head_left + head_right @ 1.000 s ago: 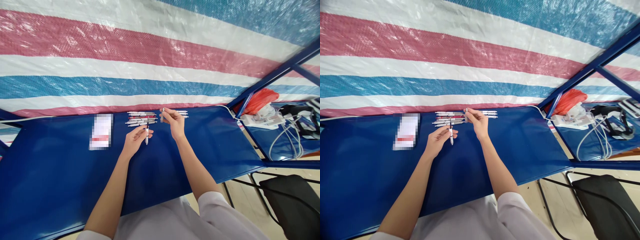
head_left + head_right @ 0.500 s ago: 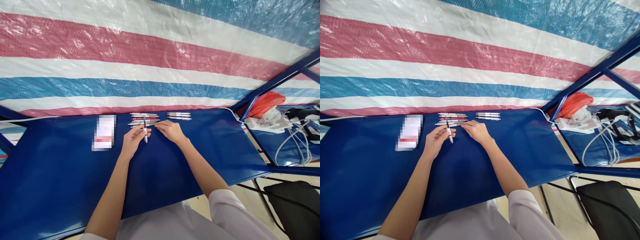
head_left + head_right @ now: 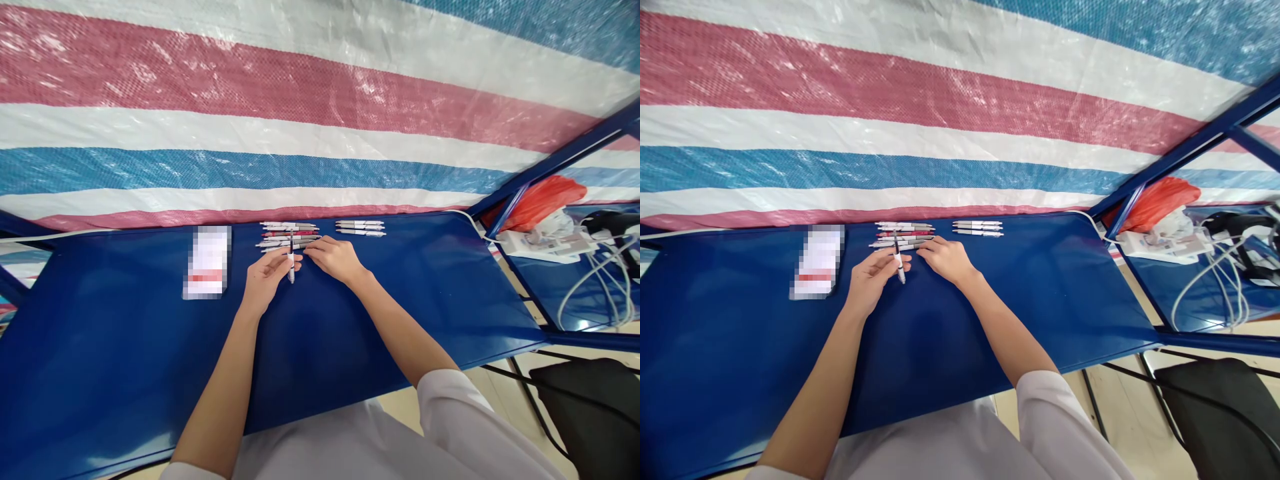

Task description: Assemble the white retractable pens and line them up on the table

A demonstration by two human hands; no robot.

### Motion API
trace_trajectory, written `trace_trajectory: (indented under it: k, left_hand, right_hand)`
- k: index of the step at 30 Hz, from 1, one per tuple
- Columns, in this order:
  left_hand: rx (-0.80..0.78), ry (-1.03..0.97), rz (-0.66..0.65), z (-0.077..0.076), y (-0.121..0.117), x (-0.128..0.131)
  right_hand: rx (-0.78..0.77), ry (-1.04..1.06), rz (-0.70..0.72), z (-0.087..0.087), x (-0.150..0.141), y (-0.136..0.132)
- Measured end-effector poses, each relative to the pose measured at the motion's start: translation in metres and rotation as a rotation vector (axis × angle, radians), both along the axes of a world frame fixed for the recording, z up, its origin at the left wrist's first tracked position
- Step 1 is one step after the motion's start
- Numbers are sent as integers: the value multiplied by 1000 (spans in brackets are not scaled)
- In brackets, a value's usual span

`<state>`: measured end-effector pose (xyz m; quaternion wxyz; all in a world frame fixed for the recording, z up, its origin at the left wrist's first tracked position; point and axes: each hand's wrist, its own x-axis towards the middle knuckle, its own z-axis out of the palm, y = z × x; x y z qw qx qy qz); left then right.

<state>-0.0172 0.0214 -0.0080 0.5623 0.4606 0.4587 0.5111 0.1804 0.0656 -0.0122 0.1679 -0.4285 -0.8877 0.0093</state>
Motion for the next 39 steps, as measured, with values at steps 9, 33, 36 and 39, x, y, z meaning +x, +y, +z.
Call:
trace_trajectory:
  k: [9,33,36,39]
  left_hand:
    - [5,-26,15,-4,2,0]
    - [76,248,-59,19,-24,6]
    - [71,262,-81,23,-29,9]
    - [58,274,-93,25,-33,10]
  right_hand:
    - [22,-6,14,0,-5,4]
    - [-842,1608,-257,45,-17,-46]
    - [-862,1590,-265,44,-16,-53]
    - [-863,1582,-275,43,-15,-58]
